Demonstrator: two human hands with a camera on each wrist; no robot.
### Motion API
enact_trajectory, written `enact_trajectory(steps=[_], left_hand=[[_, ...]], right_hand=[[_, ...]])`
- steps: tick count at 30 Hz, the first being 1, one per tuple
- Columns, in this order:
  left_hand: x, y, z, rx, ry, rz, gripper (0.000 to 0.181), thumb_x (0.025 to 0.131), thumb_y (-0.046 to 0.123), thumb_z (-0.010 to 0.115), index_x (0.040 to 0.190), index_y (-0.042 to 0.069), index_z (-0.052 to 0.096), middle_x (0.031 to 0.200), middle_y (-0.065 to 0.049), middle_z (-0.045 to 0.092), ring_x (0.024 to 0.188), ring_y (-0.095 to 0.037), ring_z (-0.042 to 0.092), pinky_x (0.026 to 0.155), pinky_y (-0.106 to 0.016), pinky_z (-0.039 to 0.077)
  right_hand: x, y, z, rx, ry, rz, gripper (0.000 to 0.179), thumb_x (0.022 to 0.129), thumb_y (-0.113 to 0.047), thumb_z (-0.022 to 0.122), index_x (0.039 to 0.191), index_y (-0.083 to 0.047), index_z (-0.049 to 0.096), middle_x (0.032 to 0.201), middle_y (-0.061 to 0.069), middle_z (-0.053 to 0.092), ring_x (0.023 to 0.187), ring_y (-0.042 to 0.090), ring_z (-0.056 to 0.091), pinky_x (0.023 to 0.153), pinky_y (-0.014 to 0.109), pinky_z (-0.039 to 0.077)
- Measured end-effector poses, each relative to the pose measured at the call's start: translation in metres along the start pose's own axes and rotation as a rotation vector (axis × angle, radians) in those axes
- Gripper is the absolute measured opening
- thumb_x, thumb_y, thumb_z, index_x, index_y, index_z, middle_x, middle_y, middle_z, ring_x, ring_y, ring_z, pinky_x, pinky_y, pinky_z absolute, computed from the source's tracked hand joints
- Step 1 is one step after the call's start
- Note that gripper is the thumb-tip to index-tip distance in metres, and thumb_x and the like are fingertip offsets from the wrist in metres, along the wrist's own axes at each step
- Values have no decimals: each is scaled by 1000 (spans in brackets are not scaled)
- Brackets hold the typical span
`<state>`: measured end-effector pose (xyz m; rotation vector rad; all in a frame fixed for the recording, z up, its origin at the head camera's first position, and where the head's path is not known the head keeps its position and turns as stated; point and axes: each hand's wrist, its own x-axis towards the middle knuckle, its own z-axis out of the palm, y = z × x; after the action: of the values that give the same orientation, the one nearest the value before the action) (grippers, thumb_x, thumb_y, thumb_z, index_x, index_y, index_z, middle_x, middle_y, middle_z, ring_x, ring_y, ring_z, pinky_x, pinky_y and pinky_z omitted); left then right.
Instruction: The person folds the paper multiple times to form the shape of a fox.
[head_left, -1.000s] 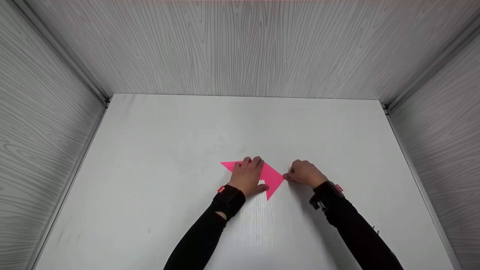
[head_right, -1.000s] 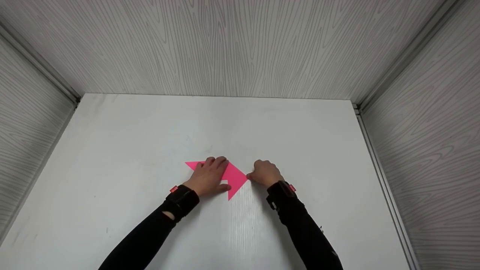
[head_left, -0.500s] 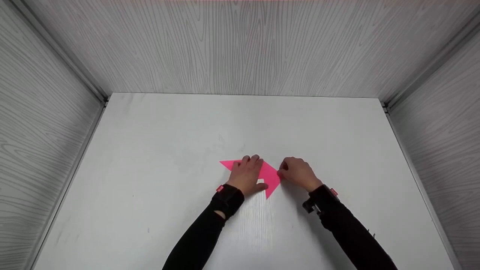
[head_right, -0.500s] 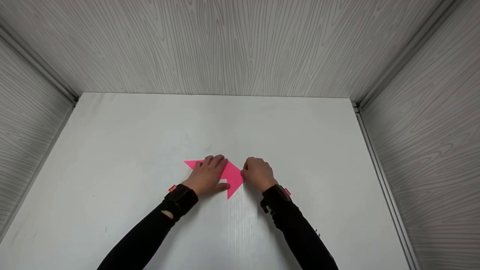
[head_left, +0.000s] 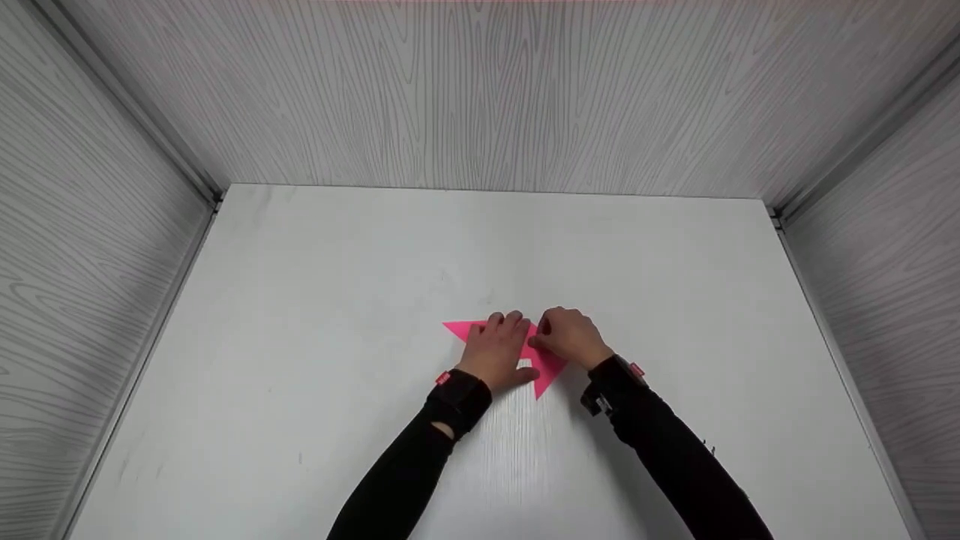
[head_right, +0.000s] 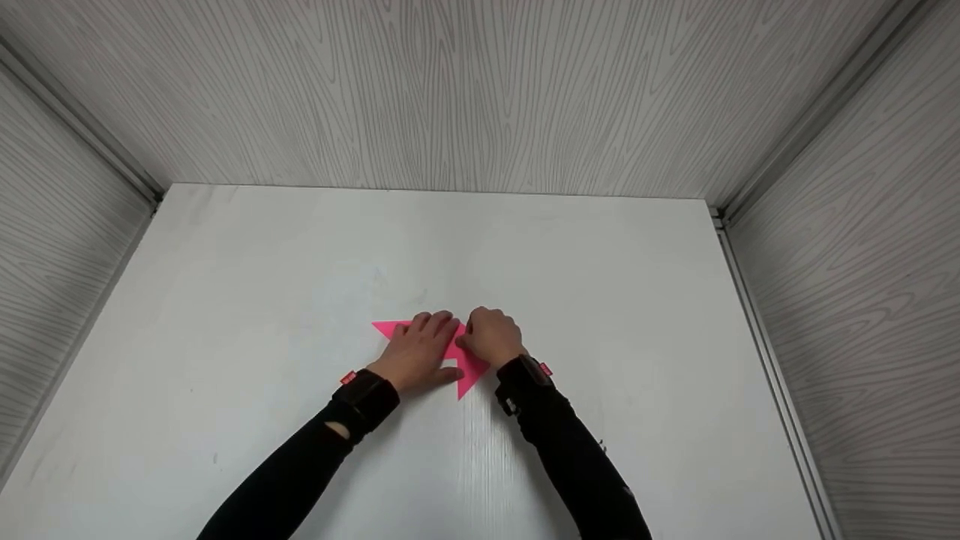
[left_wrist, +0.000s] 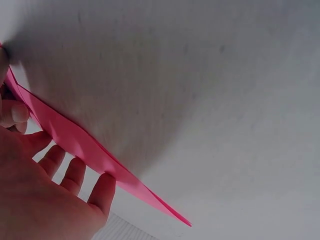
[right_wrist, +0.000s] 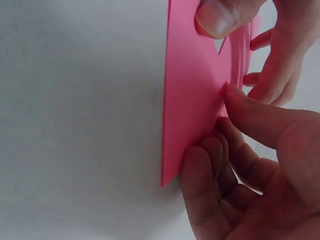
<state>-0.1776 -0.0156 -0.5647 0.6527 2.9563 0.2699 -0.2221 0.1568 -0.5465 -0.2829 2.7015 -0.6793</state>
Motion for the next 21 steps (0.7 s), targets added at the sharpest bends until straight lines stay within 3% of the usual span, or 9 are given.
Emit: enact_trajectory(steps=[13,21], left_hand=[[-6,-4,3,-14,6,-5,83,93,56,75,158,13,46,159,-9,50,145,-29,50,115,-52,47],[-6,-19,5,42,74,-82,82,92,58,74,155,11,51,150,-10,58,142,-33,51,120,-63,39]], right_hand=[[2,-6,0,-2,-35,5,26,95,-26,76,93,0,71,92,13,72,75,17,57,64,26,41],[3,-5,-1,-4,-55,21,24,94,-23,77,94,0,71,89,11,72,74,15,56,64,25,41]])
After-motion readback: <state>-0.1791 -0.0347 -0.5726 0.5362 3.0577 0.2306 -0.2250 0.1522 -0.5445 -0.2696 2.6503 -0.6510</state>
